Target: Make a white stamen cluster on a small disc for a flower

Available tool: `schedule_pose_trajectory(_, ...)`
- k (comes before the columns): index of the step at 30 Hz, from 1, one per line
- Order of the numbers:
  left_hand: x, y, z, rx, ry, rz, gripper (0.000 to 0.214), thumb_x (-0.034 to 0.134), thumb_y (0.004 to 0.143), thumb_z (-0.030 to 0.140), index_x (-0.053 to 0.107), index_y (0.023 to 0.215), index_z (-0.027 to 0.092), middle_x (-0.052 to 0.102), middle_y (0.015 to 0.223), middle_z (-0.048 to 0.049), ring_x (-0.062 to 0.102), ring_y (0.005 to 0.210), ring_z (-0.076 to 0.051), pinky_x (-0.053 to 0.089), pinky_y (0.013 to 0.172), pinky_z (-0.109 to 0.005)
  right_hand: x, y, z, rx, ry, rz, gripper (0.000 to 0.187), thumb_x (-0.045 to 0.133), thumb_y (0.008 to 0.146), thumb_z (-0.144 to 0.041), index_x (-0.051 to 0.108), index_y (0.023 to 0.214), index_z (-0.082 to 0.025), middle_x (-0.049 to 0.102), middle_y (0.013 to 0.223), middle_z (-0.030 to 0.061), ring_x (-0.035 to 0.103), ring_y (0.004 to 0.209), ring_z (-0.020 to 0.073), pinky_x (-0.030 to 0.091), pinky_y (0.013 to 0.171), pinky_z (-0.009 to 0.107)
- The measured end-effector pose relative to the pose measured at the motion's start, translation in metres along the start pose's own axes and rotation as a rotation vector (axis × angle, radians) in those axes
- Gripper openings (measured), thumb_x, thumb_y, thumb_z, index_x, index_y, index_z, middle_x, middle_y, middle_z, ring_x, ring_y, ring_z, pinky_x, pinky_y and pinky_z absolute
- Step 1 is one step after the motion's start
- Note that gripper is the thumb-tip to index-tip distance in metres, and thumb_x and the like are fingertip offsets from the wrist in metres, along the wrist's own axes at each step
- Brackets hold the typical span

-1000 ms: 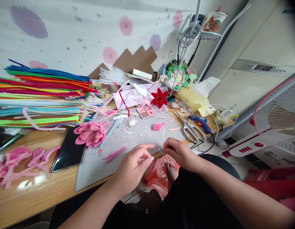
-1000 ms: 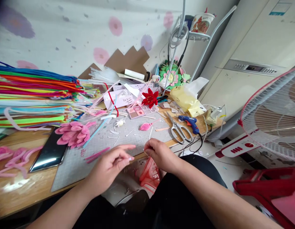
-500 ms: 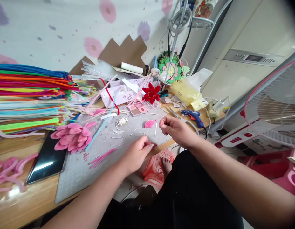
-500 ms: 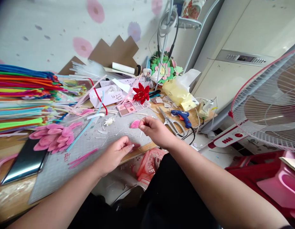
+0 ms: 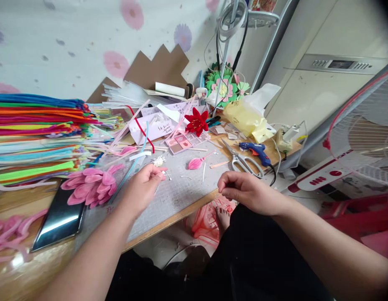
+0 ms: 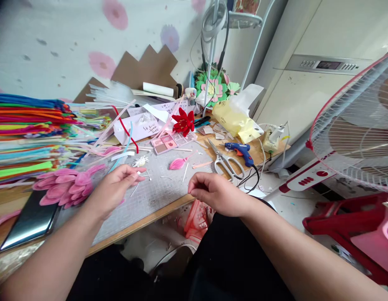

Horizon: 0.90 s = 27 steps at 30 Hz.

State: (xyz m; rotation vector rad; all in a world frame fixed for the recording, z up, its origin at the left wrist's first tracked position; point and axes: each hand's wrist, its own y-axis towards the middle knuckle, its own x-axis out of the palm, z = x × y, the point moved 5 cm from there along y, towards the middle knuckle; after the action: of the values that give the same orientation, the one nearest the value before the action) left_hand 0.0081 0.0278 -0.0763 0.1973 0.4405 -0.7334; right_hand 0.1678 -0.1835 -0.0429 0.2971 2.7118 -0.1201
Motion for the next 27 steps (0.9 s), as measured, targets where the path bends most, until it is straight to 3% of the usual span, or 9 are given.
schedule_pose_trajectory(3,-0.003,-0.002,0.002,-0.017,-0.047,-0.009,0.021,0.055,0.084,0.043,0.056,0.078,0.022,0.072,0.109,-0.0065,0.066,0.081,-0.021,0.048,0.071,-0.034,-0.001,-0.006,-0.004,-0.026,-0.187,-0.113,0.016,0.053,0.078,-0.006,0.063,0.086,-0.016,0.065,0.086,0.0042,0.059,0.077,0.0141,0.047,0.069,0.024)
schedule_pose_trajectory(6,-0.006,-0.006,0.007,-0.005,-0.075,0.012,0.020,0.057,0.083,0.040,0.055,0.076,0.021,0.073,0.098,-0.0054,0.062,0.070,-0.018,0.045,0.065,-0.031,-0.005,-0.013,-0.003,-0.069,-0.400,-0.242,0.028,0.052,0.075,-0.003,0.069,0.093,-0.018,0.071,0.097,0.0056,0.064,0.086,0.0166,0.048,0.076,0.026)
schedule_pose_trajectory(9,-0.006,-0.009,0.010,-0.016,-0.112,0.004,0.019,0.058,0.083,0.038,0.054,0.075,0.021,0.073,0.095,-0.0052,0.061,0.070,-0.017,0.044,0.065,-0.030,-0.018,-0.014,0.011,0.063,-0.600,-0.131,0.020,0.053,0.081,-0.012,0.071,0.090,-0.017,0.072,0.079,0.0042,0.064,0.069,0.0167,0.047,0.065,0.027)
schedule_pose_trajectory(11,-0.007,-0.012,0.010,-0.040,-0.125,0.008,0.020,0.058,0.082,0.038,0.054,0.075,0.020,0.073,0.095,-0.0053,0.061,0.072,-0.017,0.044,0.065,-0.030,-0.022,-0.013,0.016,0.073,-0.658,-0.032,0.019,0.053,0.081,-0.012,0.071,0.085,-0.016,0.071,0.079,0.0054,0.064,0.070,0.0171,0.047,0.065,0.026)
schedule_pose_trajectory(14,-0.009,-0.016,0.010,-0.055,-0.189,0.027,0.020,0.059,0.083,0.038,0.054,0.076,0.020,0.074,0.093,-0.0051,0.060,0.072,-0.016,0.043,0.066,-0.030,-0.019,-0.009,0.015,0.012,-0.687,0.003,0.022,0.054,0.077,-0.006,0.071,0.087,-0.015,0.071,0.086,0.0068,0.065,0.074,0.0167,0.047,0.068,0.025)
schedule_pose_trajectory(17,-0.013,-0.019,0.010,-0.049,-0.289,0.047,0.020,0.061,0.082,0.036,0.054,0.075,0.019,0.073,0.090,-0.0048,0.060,0.072,-0.015,0.044,0.068,-0.029,-0.020,-0.002,0.017,0.092,-0.779,0.029,0.018,0.055,0.082,-0.014,0.072,0.088,-0.016,0.070,0.074,0.0056,0.064,0.067,0.0177,0.047,0.064,0.027)
schedule_pose_trajectory(21,-0.014,-0.025,0.007,-0.065,-0.370,0.046,0.020,0.064,0.081,0.037,0.056,0.076,0.019,0.073,0.087,-0.0033,0.061,0.073,-0.015,0.045,0.069,-0.029,-0.013,0.004,0.021,0.029,-0.966,-0.017,0.033,0.046,0.085,-0.005,0.070,0.106,-0.013,0.069,0.097,0.0127,0.065,0.090,0.0219,0.047,0.080,0.030)
schedule_pose_trajectory(24,-0.015,-0.031,0.003,-0.066,-0.399,0.061,0.020,0.065,0.081,0.038,0.058,0.077,0.019,0.072,0.087,-0.0015,0.062,0.077,-0.015,0.046,0.072,-0.029,-0.002,-0.005,0.028,0.076,-1.103,-0.076,0.051,0.047,0.080,-0.001,0.059,0.128,-0.012,0.064,0.099,0.0146,0.065,0.085,0.0234,0.048,0.074,0.031)
schedule_pose_trajectory(27,-0.016,-0.037,0.000,-0.056,-0.433,0.066,0.020,0.067,0.081,0.038,0.060,0.078,0.020,0.072,0.086,-0.0007,0.062,0.081,-0.016,0.046,0.077,-0.029,0.017,-0.023,0.023,-0.005,-0.958,-0.205,0.046,0.050,0.080,-0.004,0.063,0.122,-0.017,0.065,0.098,0.0107,0.064,0.086,0.0213,0.047,0.074,0.029)
